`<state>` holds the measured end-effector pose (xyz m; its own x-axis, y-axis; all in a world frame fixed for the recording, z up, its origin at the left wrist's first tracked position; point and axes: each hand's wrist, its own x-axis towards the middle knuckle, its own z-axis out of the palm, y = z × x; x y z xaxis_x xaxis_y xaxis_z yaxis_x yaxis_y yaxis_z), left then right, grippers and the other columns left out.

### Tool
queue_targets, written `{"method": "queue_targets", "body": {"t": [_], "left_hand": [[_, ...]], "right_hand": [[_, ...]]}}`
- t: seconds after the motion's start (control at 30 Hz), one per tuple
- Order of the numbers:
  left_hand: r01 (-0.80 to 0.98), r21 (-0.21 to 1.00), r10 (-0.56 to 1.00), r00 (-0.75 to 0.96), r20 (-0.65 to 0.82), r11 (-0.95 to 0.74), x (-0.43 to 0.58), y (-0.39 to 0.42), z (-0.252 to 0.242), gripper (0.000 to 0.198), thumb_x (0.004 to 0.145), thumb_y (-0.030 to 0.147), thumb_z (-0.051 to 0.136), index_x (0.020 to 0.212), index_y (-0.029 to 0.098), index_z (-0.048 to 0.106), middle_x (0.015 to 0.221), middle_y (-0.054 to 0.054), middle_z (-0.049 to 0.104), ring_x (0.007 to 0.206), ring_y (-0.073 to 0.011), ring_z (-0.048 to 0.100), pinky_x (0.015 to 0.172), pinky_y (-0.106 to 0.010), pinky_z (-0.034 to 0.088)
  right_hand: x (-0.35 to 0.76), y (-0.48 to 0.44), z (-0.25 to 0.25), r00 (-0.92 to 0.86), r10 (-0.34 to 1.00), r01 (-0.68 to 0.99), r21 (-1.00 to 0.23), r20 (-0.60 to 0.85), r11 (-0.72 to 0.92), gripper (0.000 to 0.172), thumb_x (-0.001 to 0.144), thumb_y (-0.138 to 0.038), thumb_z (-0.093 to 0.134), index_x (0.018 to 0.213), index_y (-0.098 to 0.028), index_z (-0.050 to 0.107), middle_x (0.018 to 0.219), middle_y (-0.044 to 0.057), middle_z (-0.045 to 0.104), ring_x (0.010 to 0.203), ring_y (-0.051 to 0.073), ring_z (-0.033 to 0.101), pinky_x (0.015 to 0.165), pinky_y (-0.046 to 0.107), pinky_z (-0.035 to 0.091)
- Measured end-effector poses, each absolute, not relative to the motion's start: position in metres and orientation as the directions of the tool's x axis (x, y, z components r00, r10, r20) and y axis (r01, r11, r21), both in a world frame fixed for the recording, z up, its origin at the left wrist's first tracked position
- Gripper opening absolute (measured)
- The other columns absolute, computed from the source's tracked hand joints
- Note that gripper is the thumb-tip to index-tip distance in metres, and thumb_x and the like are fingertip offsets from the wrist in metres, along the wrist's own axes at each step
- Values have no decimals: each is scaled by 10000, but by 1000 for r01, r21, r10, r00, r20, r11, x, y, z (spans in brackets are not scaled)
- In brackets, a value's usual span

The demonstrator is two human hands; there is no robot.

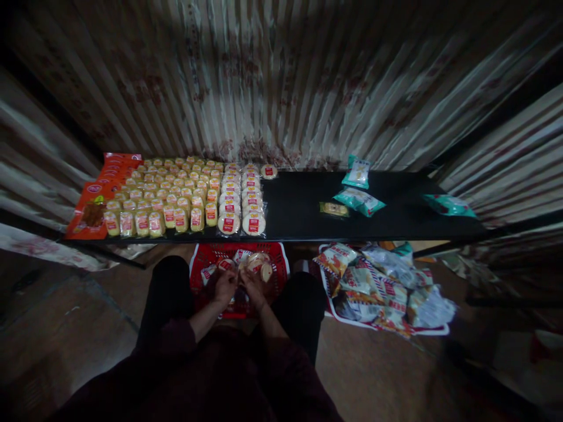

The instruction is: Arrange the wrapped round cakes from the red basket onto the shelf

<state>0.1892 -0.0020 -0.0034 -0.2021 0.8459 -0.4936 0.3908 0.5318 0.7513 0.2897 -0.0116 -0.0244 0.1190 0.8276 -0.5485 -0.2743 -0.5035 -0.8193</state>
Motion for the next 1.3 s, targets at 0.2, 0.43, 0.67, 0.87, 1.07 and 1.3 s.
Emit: {"method": "queue_targets", "body": {"t": [0.2,0.43,0.67,0.87,1.07,1.3], "left_hand": [[563,795,961,4,-275,225,201,-24,20,313,759,14,484,970,189,634,1130,-91,644,1129,-195,561,1026,-313,379],[546,834,988,67,-141,82,200,-23,39,366,711,-16,469,943,205,647,1125,-74,637,1167,-207,522,1075,-354,346],[396,870,956,-124,-268,295,190,2,50,371,761,72,534,1114,172,594,1160,-102,629,1135,-213,552,1013,-330,387],[88,858,860,-130,-494,506,196,8,40,183,776,176,589,954,150,621,945,-80,690,903,-186,650,801,-292,504],[-16,860,859,-42,-510,510,202,-4,36,142,797,218,550,886,150,637,770,-33,681,672,-124,641,594,-200,492],[-23,888,887,-20,-461,460,196,5,38,193,773,190,560,936,158,658,780,-19,687,653,-118,620,602,-197,483]], "right_hand": [[288,-18,2,113,825,-408,-783,-554,-470,569,637,-517,694,1114,-226,587,1110,55,665,979,193,637,833,312,514],[304,-15,6,296,794,-326,-837,-531,-439,413,704,-542,575,927,-195,595,780,41,683,756,199,658,663,308,536],[313,-14,16,243,809,-406,-814,-535,-416,369,680,-487,602,924,-211,587,816,45,705,749,211,665,629,307,528],[312,-14,24,173,773,-580,-697,-610,-421,376,612,-422,699,898,-210,577,754,20,700,636,167,643,572,271,503],[298,-19,34,187,821,-611,-718,-539,-333,460,539,-354,761,937,-238,561,728,-37,688,593,137,622,534,240,471],[302,-19,39,204,802,-613,-712,-561,-343,420,537,-367,790,876,-209,599,664,-32,666,570,128,603,536,240,480]]}}
